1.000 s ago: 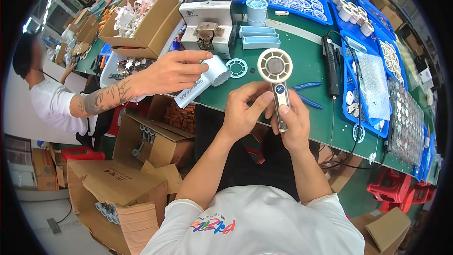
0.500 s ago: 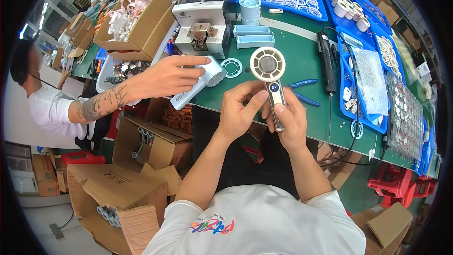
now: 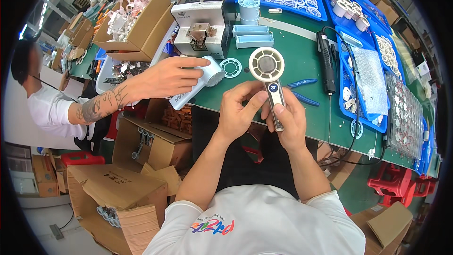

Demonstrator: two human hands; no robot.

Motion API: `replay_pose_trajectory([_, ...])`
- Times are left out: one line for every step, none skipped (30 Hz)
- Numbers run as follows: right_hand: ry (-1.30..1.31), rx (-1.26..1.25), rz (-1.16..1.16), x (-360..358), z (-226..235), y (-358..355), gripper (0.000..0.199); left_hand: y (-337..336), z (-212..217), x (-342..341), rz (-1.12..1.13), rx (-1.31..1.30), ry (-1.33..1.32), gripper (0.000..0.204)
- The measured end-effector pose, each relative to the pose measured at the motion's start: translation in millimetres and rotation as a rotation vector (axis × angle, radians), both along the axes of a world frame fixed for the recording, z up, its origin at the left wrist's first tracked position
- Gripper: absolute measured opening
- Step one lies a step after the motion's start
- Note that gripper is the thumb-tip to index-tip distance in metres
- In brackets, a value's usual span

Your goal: Assembling electronic components, specifically a small fan unit, at a factory workstation.

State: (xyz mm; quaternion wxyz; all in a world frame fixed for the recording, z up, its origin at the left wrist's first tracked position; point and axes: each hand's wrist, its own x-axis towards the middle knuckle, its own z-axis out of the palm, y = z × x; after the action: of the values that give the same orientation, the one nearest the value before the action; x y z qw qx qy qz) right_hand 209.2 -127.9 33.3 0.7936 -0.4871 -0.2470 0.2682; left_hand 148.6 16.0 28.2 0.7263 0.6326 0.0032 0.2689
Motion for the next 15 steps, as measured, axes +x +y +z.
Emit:
replay_pose_trajectory([0.000,0.000,0.000,0.0,0.0,0.0,0.040,0.2,-0.6,0.1,0.000,0.000,0.000,0.023])
replay_pose_trajectory([-0.001,0.000,-0.001,-0.1,0.1,0.0,0.040,0.6,-2.1,0.4,0.003,0.007,-0.003,0.023])
replay_pose_trajectory([-0.001,-0.001,-0.003,-0.1,0.2,0.0,0.040,1.0,-3.9,0.8,0.006,0.013,-0.005,0.022])
replay_pose_trajectory([-0.002,-0.001,-0.005,-0.1,0.2,0.0,0.040,1.4,-5.4,1.1,0.009,0.020,-0.008,0.022])
replay_pose_trajectory([-0.003,-0.001,-0.007,-0.1,0.3,0.0,0.040,1.5,-6.0,1.3,0.011,0.027,-0.011,0.022])
replay_pose_trajectory([-0.002,-0.001,-0.007,-0.2,0.1,0.1,0.040,1.3,-6.1,1.3,0.011,0.026,-0.010,0.022])
replay_pose_trajectory([-0.002,0.001,-0.007,-0.2,-0.1,0.3,0.040,1.0,-6.0,1.2,0.004,0.009,-0.008,0.022])
replay_pose_trajectory([-0.001,0.004,-0.007,-0.3,-0.2,0.5,0.040,0.5,-5.8,1.1,-0.003,-0.009,-0.006,0.022])
replay_pose_trajectory([-0.001,0.006,-0.008,-0.3,-0.3,0.7,0.040,0.2,-5.7,1.1,-0.009,-0.027,-0.004,0.022])
replay_pose_trajectory([-0.001,0.008,-0.008,-0.4,-0.5,0.8,0.039,0.0,-5.7,1.1,-0.016,-0.044,-0.002,0.023])
replay_pose_trajectory([0.000,0.008,-0.008,-0.4,-0.6,0.7,0.039,0.0,-5.6,1.0,-0.016,-0.044,-0.002,0.023])
replay_pose_trajectory([-0.001,0.008,-0.008,-0.3,-0.7,0.5,0.039,-0.1,-5.6,1.0,-0.012,-0.039,-0.002,0.022])
replay_pose_trajectory([-0.001,0.008,-0.007,-0.3,-0.8,0.4,0.039,-0.1,-5.5,0.9,-0.007,-0.033,-0.001,0.022])
replay_pose_trajectory([-0.001,0.008,-0.007,-0.3,-0.9,0.3,0.039,-0.1,-5.4,0.8,-0.003,-0.027,-0.001,0.022])
replay_pose_trajectory([-0.001,0.008,-0.006,-0.3,-0.9,0.2,0.039,-0.1,-5.3,0.7,0.001,-0.021,-0.001,0.022])
